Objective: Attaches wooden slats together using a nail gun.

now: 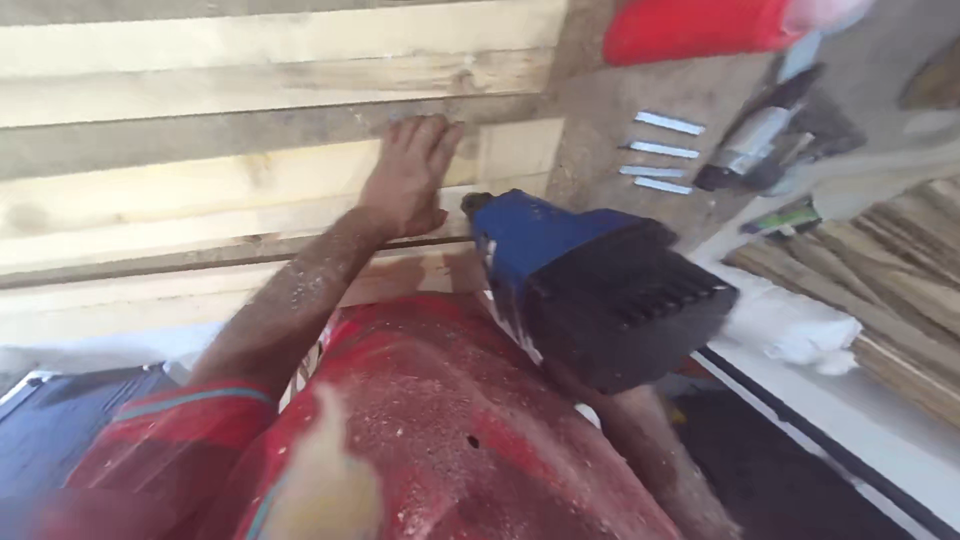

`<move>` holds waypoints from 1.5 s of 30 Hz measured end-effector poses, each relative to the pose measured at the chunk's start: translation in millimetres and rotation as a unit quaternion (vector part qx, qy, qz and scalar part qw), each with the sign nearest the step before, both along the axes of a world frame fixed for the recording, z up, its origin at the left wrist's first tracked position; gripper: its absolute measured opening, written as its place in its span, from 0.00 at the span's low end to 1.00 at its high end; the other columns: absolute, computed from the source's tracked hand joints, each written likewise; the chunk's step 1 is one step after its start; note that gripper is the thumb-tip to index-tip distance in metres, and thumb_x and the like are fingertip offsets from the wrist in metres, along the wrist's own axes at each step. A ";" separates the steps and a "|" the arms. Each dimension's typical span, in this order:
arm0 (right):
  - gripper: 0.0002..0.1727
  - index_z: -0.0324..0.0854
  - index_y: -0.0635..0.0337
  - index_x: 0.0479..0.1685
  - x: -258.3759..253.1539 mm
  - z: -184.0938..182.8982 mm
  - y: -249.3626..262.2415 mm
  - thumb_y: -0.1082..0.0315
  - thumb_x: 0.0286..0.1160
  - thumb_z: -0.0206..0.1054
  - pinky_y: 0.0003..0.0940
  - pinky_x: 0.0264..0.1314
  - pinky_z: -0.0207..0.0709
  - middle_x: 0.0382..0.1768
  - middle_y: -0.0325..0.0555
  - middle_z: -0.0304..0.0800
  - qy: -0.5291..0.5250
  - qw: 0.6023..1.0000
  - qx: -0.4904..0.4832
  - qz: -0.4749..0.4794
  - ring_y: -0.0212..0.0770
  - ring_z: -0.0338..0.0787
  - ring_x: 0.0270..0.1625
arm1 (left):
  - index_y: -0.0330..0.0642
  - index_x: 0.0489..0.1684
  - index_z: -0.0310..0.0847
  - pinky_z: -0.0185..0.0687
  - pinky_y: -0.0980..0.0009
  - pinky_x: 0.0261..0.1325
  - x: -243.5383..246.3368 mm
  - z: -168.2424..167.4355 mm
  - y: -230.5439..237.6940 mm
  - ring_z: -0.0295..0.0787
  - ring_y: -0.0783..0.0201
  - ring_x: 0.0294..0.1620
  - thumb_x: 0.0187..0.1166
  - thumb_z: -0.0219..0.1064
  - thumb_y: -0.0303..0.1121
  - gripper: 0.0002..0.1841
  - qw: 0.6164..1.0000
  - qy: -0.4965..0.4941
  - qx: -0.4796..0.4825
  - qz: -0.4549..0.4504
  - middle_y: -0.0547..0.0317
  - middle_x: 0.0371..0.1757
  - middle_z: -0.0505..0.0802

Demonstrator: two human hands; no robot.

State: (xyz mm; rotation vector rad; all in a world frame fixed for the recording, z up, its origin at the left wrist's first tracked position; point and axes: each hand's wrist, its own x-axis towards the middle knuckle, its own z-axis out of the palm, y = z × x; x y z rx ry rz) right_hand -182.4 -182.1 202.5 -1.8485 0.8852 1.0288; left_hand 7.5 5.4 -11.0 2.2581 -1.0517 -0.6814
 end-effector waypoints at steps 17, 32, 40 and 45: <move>0.26 0.85 0.64 0.58 13.3 4.4 34.9 0.48 0.78 0.73 0.31 0.56 0.88 0.45 0.37 0.93 -0.146 0.987 -0.062 0.025 0.25 0.92 0.46 | 0.53 0.62 0.91 0.68 0.50 0.84 79.4 42.5 243.1 0.81 0.50 0.75 0.86 0.62 0.34 0.14 0.985 0.067 0.074 0.144 0.56 0.65 0.93; 0.19 0.83 0.67 0.61 4.9 -1.5 21.4 0.62 0.81 0.71 0.32 0.60 0.89 0.49 0.38 0.93 -0.147 0.989 0.002 -0.027 0.26 0.93 0.49 | 0.43 0.91 0.56 0.39 0.33 0.91 26.0 22.3 254.1 0.62 0.32 0.86 0.39 0.90 0.59 0.68 0.977 -0.045 0.189 0.088 0.35 0.84 0.71; 0.20 0.84 0.60 0.61 2.1 -3.4 73.4 0.55 0.80 0.72 0.30 0.51 0.90 0.43 0.33 0.92 -0.131 0.982 -0.092 -0.103 0.25 0.91 0.41 | 0.41 0.86 0.64 0.51 0.34 0.88 34.0 11.2 264.1 0.68 0.33 0.82 0.41 0.87 0.64 0.63 0.988 -0.048 0.119 0.086 0.36 0.80 0.77; 0.26 0.85 0.62 0.58 -28.6 13.5 135.0 0.47 0.75 0.71 0.27 0.59 0.84 0.45 0.36 0.91 -0.067 0.993 -0.087 -0.049 0.21 0.88 0.48 | 0.44 0.86 0.63 0.52 0.30 0.84 36.2 12.9 264.9 0.69 0.33 0.82 0.43 0.86 0.64 0.62 0.990 -0.032 0.115 0.076 0.37 0.81 0.76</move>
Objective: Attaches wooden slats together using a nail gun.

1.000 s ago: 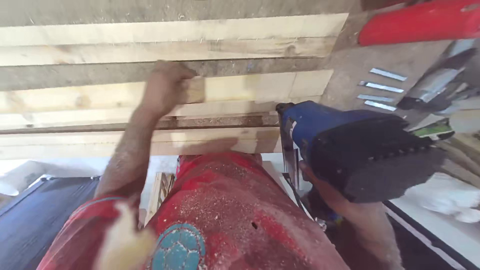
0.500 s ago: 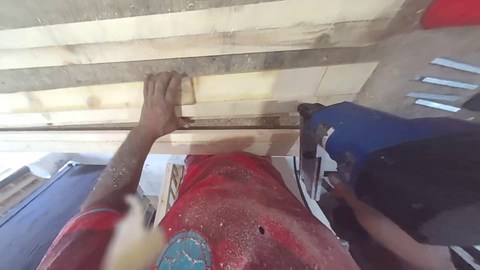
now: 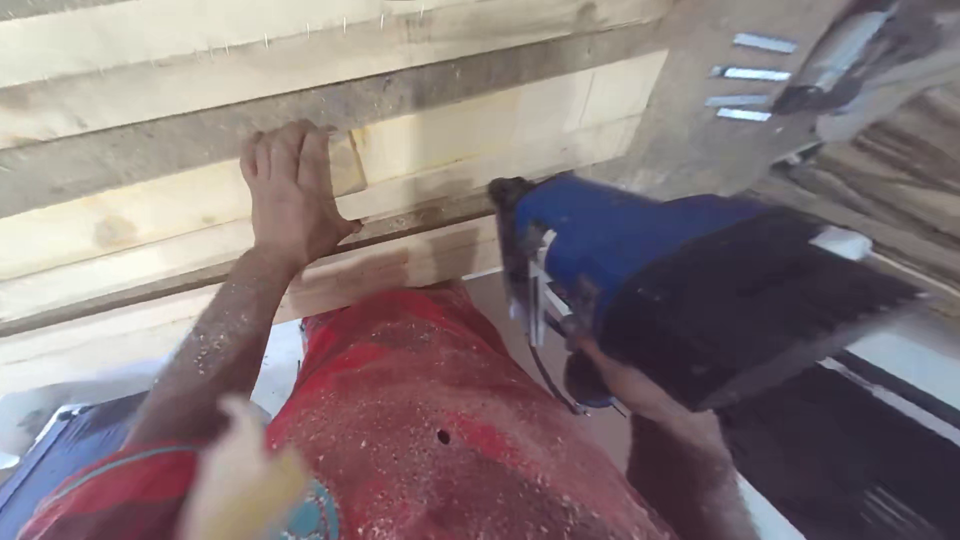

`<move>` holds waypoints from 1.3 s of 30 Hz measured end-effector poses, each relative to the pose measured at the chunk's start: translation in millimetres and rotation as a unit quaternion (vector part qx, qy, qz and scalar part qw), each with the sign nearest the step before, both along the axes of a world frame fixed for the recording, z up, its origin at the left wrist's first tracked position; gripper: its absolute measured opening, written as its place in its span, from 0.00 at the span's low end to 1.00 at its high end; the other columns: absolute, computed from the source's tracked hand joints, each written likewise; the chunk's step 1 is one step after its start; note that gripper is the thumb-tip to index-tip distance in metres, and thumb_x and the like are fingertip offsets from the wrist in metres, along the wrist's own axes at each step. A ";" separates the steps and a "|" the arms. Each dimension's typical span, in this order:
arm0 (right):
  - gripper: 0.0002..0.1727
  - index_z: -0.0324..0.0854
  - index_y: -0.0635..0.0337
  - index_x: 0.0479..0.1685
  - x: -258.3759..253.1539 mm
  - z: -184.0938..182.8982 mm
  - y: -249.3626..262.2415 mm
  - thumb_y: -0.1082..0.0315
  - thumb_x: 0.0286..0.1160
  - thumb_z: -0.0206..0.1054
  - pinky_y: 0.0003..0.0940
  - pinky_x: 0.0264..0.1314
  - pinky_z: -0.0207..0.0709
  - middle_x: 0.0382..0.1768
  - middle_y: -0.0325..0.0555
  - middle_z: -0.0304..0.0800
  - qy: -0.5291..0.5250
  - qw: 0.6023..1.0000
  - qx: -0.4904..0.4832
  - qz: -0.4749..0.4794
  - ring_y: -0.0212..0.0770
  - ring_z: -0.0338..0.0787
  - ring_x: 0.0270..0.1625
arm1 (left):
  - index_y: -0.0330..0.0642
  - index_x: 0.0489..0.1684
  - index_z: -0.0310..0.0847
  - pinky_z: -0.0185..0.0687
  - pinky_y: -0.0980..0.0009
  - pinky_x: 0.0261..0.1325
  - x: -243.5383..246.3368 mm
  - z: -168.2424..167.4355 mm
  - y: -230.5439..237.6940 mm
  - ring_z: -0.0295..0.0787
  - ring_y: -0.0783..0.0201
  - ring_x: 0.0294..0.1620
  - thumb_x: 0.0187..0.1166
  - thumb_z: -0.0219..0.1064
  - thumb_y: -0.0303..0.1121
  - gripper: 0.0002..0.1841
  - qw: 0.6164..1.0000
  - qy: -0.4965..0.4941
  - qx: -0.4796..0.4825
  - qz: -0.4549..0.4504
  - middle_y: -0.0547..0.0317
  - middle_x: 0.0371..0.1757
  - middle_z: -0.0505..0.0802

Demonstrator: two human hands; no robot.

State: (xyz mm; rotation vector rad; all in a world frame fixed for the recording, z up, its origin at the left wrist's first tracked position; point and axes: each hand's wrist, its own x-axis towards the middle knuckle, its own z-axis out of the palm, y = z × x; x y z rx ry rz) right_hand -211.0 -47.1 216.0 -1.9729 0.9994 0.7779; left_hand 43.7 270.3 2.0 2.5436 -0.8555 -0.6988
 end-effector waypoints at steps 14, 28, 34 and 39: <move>0.24 0.85 0.65 0.61 49.4 -24.0 122.4 0.55 0.75 0.75 0.35 0.65 0.87 0.51 0.43 0.95 -0.063 0.995 0.014 0.079 0.29 0.93 0.53 | 0.46 0.83 0.72 0.50 0.33 0.87 9.0 -2.1 8.1 0.71 0.40 0.82 0.53 0.80 0.64 0.52 0.998 0.018 -0.068 0.004 0.45 0.79 0.80; 0.18 0.87 0.61 0.49 73.1 -19.9 146.2 0.54 0.78 0.73 0.25 0.58 0.87 0.41 0.34 0.94 -0.060 0.996 0.013 0.066 0.21 0.92 0.46 | 0.48 0.61 0.91 0.67 0.53 0.86 82.7 26.8 238.5 0.80 0.54 0.78 0.86 0.64 0.34 0.13 0.991 0.067 -0.058 0.102 0.54 0.67 0.92; 0.22 0.84 0.72 0.49 66.8 -33.0 165.5 0.55 0.81 0.69 0.15 0.52 0.79 0.37 0.37 0.89 -0.047 0.997 0.004 0.059 0.14 0.84 0.40 | 0.45 0.68 0.87 0.71 0.52 0.84 79.2 15.6 246.0 0.81 0.50 0.78 0.80 0.72 0.46 0.22 0.992 0.063 -0.093 0.052 0.47 0.71 0.89; 0.25 0.86 0.69 0.53 47.8 -35.1 196.0 0.51 0.75 0.75 0.38 0.55 0.88 0.42 0.49 0.93 -0.098 0.991 -0.073 0.049 0.35 0.92 0.44 | 0.45 0.88 0.63 0.54 0.35 0.87 62.3 12.5 253.8 0.70 0.36 0.83 0.47 0.84 0.65 0.61 0.999 0.033 -0.013 -0.035 0.39 0.82 0.76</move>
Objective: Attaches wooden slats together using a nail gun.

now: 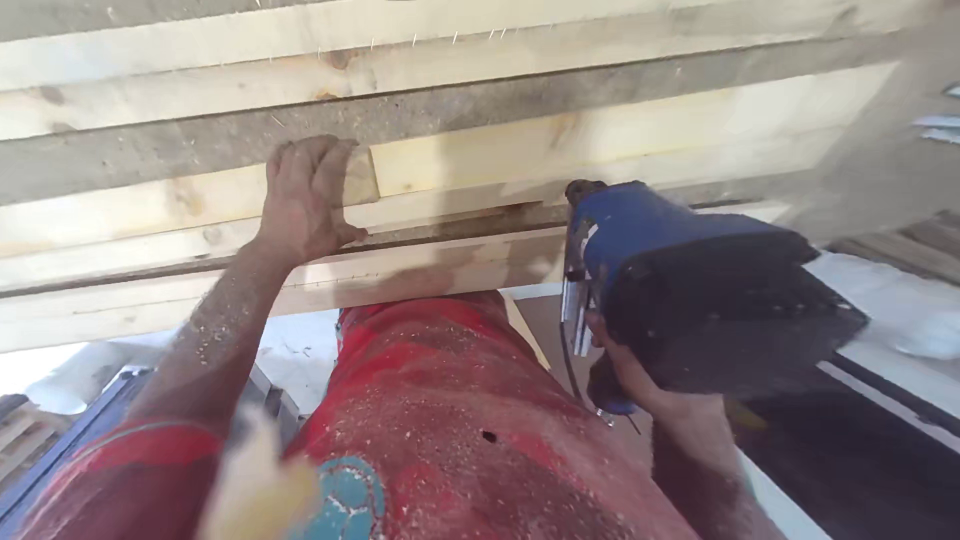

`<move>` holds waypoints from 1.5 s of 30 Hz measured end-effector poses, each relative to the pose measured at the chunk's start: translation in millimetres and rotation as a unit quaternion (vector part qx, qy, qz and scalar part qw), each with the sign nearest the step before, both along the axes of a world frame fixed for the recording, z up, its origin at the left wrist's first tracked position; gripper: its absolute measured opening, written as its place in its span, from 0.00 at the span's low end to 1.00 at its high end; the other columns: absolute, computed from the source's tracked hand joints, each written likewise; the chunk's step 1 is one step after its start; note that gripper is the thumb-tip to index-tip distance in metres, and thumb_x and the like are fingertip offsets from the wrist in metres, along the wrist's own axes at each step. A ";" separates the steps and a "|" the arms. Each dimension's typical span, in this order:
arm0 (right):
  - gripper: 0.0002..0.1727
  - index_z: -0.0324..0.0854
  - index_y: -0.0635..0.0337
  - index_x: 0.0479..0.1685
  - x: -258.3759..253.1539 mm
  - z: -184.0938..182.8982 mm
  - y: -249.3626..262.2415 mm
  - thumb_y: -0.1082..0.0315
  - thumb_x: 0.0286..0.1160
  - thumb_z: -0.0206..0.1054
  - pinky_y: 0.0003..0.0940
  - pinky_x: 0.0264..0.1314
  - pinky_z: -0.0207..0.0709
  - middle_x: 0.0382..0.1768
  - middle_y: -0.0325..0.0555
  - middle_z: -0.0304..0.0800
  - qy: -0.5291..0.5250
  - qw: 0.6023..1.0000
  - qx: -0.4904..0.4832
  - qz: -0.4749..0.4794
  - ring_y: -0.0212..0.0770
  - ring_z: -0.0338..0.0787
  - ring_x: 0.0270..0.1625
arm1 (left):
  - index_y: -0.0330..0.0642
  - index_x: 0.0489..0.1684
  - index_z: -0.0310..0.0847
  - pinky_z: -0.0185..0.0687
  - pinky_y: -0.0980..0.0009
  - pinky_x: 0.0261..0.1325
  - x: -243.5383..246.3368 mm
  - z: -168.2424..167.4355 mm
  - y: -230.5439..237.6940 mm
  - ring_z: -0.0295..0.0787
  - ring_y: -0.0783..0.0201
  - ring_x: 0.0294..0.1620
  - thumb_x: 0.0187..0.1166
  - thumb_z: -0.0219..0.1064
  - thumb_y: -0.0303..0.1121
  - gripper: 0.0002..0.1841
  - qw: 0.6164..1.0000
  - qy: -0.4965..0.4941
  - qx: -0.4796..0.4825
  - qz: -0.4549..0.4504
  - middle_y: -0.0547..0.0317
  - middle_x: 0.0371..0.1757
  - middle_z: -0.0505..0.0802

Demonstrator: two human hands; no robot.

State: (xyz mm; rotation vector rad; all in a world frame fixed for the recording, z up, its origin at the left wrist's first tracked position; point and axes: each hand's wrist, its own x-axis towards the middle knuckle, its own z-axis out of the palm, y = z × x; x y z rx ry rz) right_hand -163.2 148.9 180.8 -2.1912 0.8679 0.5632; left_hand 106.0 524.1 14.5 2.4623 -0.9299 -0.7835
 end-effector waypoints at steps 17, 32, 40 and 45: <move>0.17 0.81 0.77 0.59 63.8 -0.7 178.2 0.68 0.90 0.57 0.17 0.60 0.73 0.48 0.54 0.88 0.257 0.954 0.148 -0.036 0.26 0.82 0.51 | 0.43 0.82 0.70 0.65 0.33 0.72 5.9 -24.6 7.3 0.76 0.35 0.76 0.49 0.81 0.65 0.55 0.995 -0.025 -0.095 0.003 0.37 0.75 0.81; 0.17 0.86 0.65 0.54 52.8 11.3 167.5 0.60 0.77 0.74 0.27 0.55 0.89 0.42 0.35 0.94 0.051 0.985 0.162 -0.021 0.23 0.93 0.45 | 0.42 0.61 0.91 0.79 0.58 0.78 49.8 24.8 128.3 0.87 0.56 0.71 0.82 0.67 0.31 0.14 0.982 0.079 -0.114 0.127 0.49 0.67 0.91; 0.22 0.80 0.72 0.62 54.6 4.8 205.6 0.60 0.81 0.67 0.22 0.55 0.84 0.43 0.38 0.89 0.032 0.991 0.131 -0.003 0.18 0.87 0.43 | 0.52 0.64 0.91 0.66 0.54 0.87 73.8 7.3 277.6 0.80 0.54 0.79 0.86 0.64 0.35 0.15 0.990 0.026 -0.038 0.136 0.55 0.68 0.92; 0.26 0.81 0.59 0.67 59.7 -5.4 243.8 0.49 0.81 0.68 0.29 0.47 0.88 0.44 0.34 0.91 0.031 0.996 0.069 -0.047 0.23 0.88 0.38 | 0.48 0.76 0.81 0.71 0.45 0.81 62.9 1.1 282.9 0.80 0.44 0.77 0.78 0.72 0.47 0.28 0.992 0.048 -0.067 0.094 0.44 0.74 0.86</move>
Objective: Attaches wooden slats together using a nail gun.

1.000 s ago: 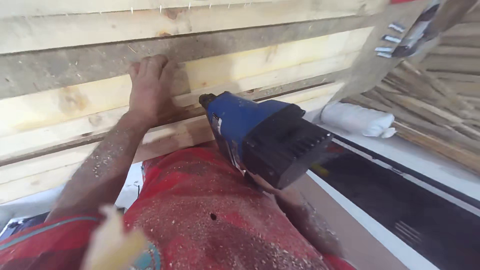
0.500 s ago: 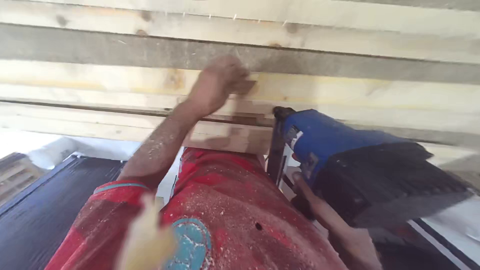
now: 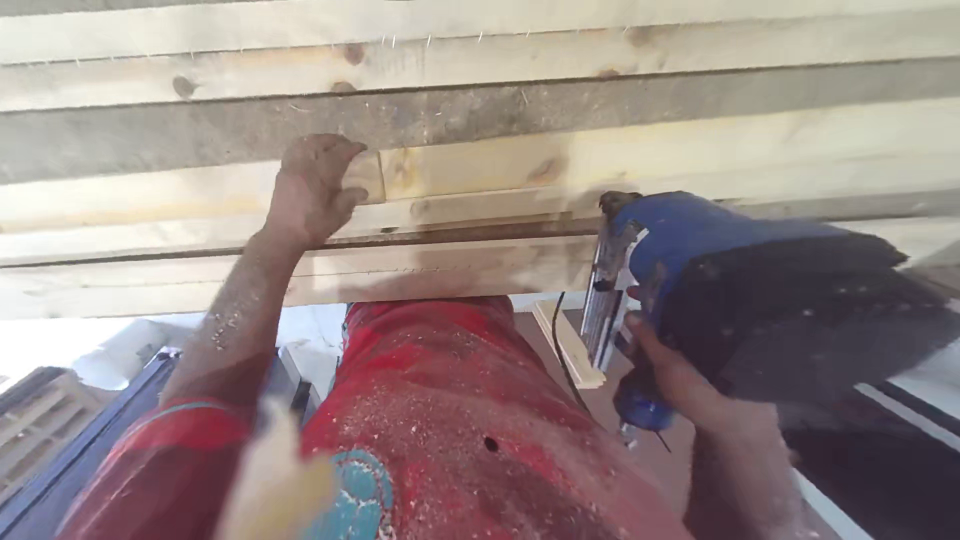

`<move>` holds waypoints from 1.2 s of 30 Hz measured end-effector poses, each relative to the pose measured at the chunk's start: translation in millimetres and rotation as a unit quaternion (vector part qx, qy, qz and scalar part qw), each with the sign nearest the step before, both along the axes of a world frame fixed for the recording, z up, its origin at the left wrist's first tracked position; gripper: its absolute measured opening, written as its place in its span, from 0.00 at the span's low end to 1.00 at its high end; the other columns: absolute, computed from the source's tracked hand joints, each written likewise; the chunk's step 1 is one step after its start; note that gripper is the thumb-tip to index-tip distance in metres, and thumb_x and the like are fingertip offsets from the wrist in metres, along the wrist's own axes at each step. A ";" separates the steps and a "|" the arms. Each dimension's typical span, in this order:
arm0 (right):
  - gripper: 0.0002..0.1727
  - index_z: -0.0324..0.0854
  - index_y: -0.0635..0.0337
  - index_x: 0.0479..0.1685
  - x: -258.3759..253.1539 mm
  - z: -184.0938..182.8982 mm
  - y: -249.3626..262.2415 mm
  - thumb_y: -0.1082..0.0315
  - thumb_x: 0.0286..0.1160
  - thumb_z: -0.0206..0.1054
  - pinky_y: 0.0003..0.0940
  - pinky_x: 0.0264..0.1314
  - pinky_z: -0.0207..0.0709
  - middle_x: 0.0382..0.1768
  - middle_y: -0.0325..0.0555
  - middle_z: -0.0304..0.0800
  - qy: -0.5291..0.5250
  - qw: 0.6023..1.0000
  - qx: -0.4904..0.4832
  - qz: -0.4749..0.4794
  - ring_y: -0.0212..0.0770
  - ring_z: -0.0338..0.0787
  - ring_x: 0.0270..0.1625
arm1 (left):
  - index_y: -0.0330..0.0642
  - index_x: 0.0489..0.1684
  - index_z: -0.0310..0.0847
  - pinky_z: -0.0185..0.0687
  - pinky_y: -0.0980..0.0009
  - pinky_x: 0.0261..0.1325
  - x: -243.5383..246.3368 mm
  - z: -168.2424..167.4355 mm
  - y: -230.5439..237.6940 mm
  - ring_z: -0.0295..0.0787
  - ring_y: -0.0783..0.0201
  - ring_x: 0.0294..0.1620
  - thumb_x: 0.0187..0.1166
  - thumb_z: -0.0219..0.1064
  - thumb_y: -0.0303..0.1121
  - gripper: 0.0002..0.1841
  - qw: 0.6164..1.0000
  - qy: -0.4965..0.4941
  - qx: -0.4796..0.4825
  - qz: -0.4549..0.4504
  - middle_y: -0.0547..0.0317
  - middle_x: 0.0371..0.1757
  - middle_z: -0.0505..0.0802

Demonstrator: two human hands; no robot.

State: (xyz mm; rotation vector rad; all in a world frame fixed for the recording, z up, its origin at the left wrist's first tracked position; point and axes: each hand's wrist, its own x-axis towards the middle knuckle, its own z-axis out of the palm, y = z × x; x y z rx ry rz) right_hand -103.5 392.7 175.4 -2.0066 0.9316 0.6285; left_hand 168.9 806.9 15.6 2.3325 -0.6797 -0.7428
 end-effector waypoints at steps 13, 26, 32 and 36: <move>0.17 0.86 0.53 0.59 60.6 15.6 71.9 0.54 0.79 0.71 0.31 0.32 0.90 0.30 0.34 0.92 0.030 0.990 -0.099 -0.101 0.31 0.90 0.25 | 0.42 0.85 0.66 0.54 0.32 0.85 -22.6 -13.2 8.9 0.71 0.35 0.81 0.51 0.83 0.63 0.57 0.991 -0.102 0.017 -0.079 0.38 0.79 0.78; 0.10 0.85 0.54 0.53 51.0 37.1 148.0 0.65 0.78 0.67 0.30 0.38 0.89 0.33 0.31 0.93 -0.072 0.987 0.094 -0.112 0.29 0.90 0.29 | 0.41 0.84 0.67 0.59 0.31 0.79 -20.4 -19.0 10.6 0.73 0.30 0.76 0.53 0.79 0.66 0.55 0.989 -0.118 -0.015 -0.082 0.33 0.76 0.79; 0.19 0.88 0.54 0.52 41.8 3.8 184.0 0.48 0.78 0.70 0.33 0.49 0.89 0.35 0.33 0.92 0.036 0.998 0.044 0.007 0.28 0.91 0.38 | 0.42 0.83 0.68 0.57 0.33 0.83 -18.4 -13.2 11.4 0.71 0.31 0.80 0.56 0.79 0.64 0.53 0.992 -0.093 0.001 -0.082 0.35 0.78 0.78; 0.21 0.88 0.56 0.49 46.6 11.0 191.2 0.46 0.79 0.67 0.29 0.50 0.86 0.35 0.32 0.90 0.052 0.998 0.004 0.036 0.23 0.88 0.39 | 0.45 0.84 0.69 0.56 0.33 0.84 -20.6 -15.4 9.3 0.71 0.33 0.80 0.56 0.75 0.70 0.54 0.991 -0.096 -0.004 -0.091 0.37 0.78 0.79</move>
